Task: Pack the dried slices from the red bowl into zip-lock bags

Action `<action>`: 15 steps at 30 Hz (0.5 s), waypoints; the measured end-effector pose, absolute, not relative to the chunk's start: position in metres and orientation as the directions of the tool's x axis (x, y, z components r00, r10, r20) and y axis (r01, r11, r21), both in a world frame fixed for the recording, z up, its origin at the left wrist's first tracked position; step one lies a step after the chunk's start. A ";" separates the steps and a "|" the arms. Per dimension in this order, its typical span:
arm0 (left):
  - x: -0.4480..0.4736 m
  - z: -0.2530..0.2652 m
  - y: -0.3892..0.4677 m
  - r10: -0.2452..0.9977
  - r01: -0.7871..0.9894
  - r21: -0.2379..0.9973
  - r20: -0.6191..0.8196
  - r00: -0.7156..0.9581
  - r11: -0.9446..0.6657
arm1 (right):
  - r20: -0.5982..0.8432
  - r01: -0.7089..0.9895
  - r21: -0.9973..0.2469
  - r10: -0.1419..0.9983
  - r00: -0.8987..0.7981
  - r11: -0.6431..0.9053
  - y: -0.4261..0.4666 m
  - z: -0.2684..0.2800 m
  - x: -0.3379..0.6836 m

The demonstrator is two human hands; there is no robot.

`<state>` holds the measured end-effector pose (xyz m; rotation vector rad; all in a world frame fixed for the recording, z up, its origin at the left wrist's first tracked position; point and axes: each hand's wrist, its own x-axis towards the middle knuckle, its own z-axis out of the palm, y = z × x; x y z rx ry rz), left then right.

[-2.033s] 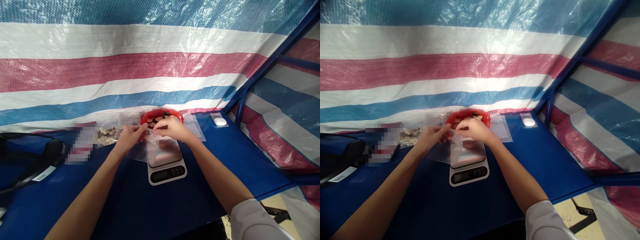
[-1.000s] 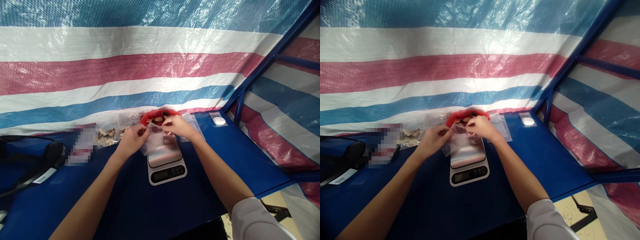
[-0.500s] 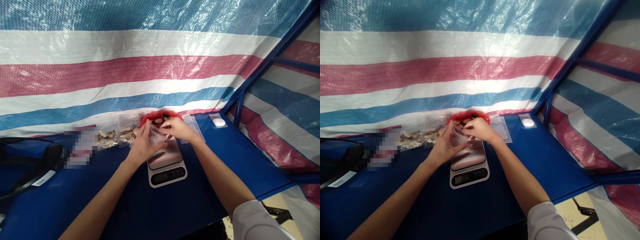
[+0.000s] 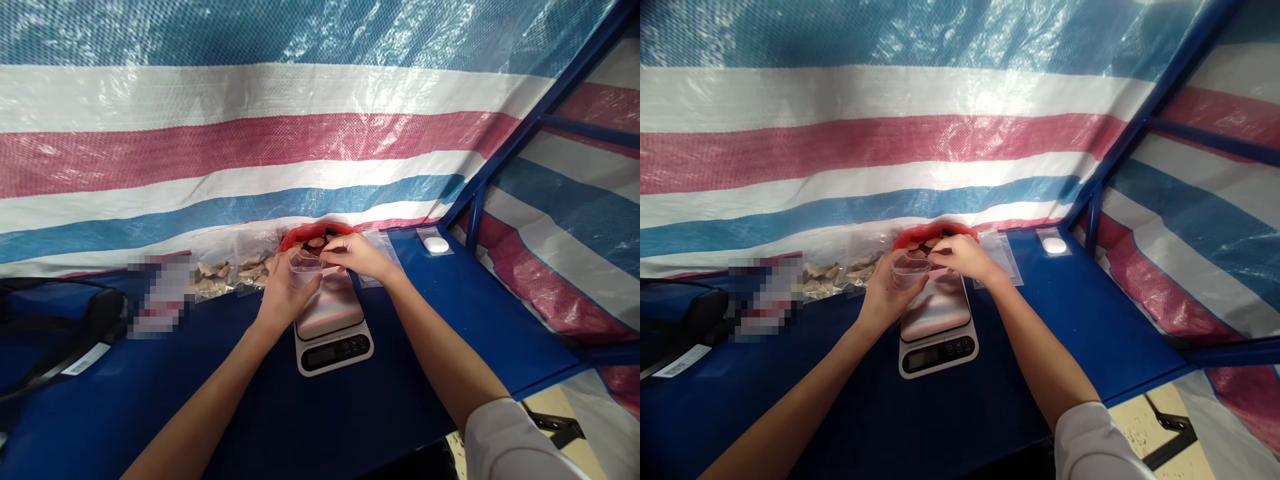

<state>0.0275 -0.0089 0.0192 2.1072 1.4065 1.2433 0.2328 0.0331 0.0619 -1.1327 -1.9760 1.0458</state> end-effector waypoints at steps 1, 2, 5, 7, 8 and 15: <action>0.027 0.018 -0.008 0.863 0.593 0.655 0.482 0.148 -0.468 | 0.163 0.398 -0.851 0.892 -0.422 0.344 0.033 0.063 0.234; 0.027 0.017 -0.008 0.863 0.603 0.645 0.479 0.159 -0.469 | 0.200 0.388 -0.845 0.891 -0.407 0.367 0.033 0.064 0.234; 0.026 0.015 -0.007 0.870 0.640 0.615 0.456 0.188 -0.460 | 0.287 0.334 -0.841 0.876 -0.389 0.424 0.028 0.067 0.230; 0.026 0.014 -0.007 0.872 0.655 0.600 0.446 0.203 -0.460 | 0.321 0.343 -0.809 0.848 -0.421 0.477 0.024 0.068 0.224; 0.026 0.014 -0.007 0.869 0.656 0.594 0.449 0.209 -0.465 | 0.332 0.363 -0.783 0.833 -0.443 0.505 0.022 0.068 0.221; 0.025 0.013 -0.005 0.846 0.645 0.575 0.479 0.234 -0.503 | 0.328 0.449 -0.661 0.770 -0.547 0.601 0.023 0.059 0.212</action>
